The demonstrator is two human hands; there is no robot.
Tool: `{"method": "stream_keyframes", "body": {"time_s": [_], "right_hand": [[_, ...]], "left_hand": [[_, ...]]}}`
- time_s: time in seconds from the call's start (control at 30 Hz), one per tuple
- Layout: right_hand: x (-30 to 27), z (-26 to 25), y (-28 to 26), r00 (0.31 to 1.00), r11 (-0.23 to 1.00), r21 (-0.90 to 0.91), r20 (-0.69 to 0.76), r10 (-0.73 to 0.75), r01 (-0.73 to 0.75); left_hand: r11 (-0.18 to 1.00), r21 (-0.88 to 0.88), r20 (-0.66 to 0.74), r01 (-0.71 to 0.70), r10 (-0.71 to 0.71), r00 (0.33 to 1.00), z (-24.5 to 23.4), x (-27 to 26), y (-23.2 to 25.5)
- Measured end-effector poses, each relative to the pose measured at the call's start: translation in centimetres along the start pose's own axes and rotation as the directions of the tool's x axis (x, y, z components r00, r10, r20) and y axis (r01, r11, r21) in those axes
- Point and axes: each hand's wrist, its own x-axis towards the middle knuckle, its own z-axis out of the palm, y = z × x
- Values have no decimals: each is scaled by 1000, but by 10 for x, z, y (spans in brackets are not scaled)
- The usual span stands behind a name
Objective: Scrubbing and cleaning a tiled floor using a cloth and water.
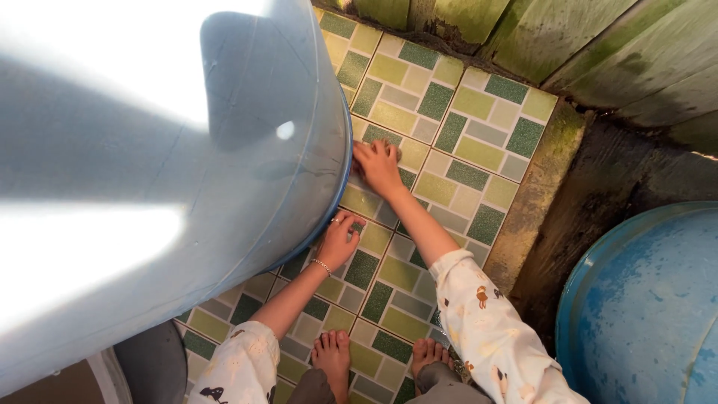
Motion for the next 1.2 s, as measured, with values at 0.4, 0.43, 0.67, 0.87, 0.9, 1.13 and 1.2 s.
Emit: {"method": "stream_keyframes", "body": {"time_s": [0.4, 0.43, 0.67, 0.87, 0.9, 1.13, 1.2], "right_hand": [[-165, -63, -48, 988, 987, 57, 9, -154, 153], [-166, -67, -39, 988, 987, 57, 6, -152, 152], [-165, -60, 83, 963, 961, -90, -82, 255, -262], [-129, -46, 105, 904, 909, -86, -173, 390, -409], [-124, -42, 99, 922, 925, -83, -155, 356, -371], [-118, -11, -41, 995, 1000, 16, -102, 16, -14], [-124, -9, -82, 984, 984, -65, -60, -168, 164]], "left_hand": [[996, 40, -22, -81, 82, 996, 5, 24, 12], [996, 43, -20, -83, 84, 996, 5, 25, 13], [995, 91, -3, -51, 51, 999, -3, 22, 16], [992, 124, -32, -8, 12, 999, -30, -15, 23], [985, 173, -37, -6, 13, 999, -37, -24, 28], [953, 266, -16, 147, -148, 989, -74, -74, 53], [963, 254, -25, 89, -86, 996, -71, -77, 44]]}}
